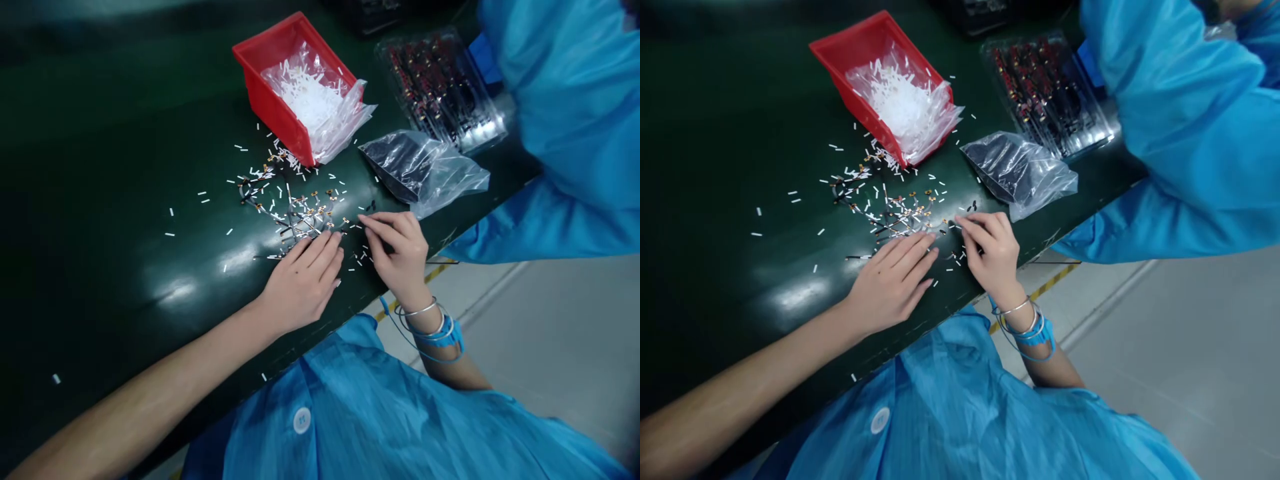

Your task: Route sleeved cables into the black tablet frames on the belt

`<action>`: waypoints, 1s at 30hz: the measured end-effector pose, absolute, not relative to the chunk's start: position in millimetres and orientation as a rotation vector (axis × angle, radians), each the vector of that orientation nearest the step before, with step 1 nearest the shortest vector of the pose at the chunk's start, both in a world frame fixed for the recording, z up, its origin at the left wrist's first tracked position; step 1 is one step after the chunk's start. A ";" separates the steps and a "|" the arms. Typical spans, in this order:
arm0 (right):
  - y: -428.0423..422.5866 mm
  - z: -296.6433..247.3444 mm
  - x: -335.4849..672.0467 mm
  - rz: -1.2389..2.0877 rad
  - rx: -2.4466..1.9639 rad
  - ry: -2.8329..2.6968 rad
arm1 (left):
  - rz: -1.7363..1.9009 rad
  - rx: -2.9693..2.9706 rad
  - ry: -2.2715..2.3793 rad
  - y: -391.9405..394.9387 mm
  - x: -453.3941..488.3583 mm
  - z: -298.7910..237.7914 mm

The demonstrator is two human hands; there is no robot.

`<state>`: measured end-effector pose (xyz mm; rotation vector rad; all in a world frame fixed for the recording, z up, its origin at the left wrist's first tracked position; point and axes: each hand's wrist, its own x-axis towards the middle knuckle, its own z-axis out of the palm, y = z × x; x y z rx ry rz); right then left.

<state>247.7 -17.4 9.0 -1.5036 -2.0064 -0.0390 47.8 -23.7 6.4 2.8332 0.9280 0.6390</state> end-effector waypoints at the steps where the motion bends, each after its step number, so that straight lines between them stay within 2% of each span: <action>1: -17.2 9.0 250.2 -0.035 -1.524 -1.964 | 0.628 2.829 0.939 -23.4 47.9 7.5; 11: -3.0 3.3 259.3 -0.159 -1.632 -1.869 | 0.513 2.877 0.958 -13.8 58.4 8.8; 18: -21.0 8.1 238.7 -0.094 -1.478 -2.020 | 0.727 2.912 0.875 -15.5 57.6 5.2; 25: -31.6 8.7 232.2 -0.063 -1.479 -2.098 | 0.727 2.952 0.872 -16.5 60.0 2.2; 30: -36.5 9.7 224.9 0.132 -1.638 -1.919 | 0.701 2.965 0.866 -17.1 60.0 1.8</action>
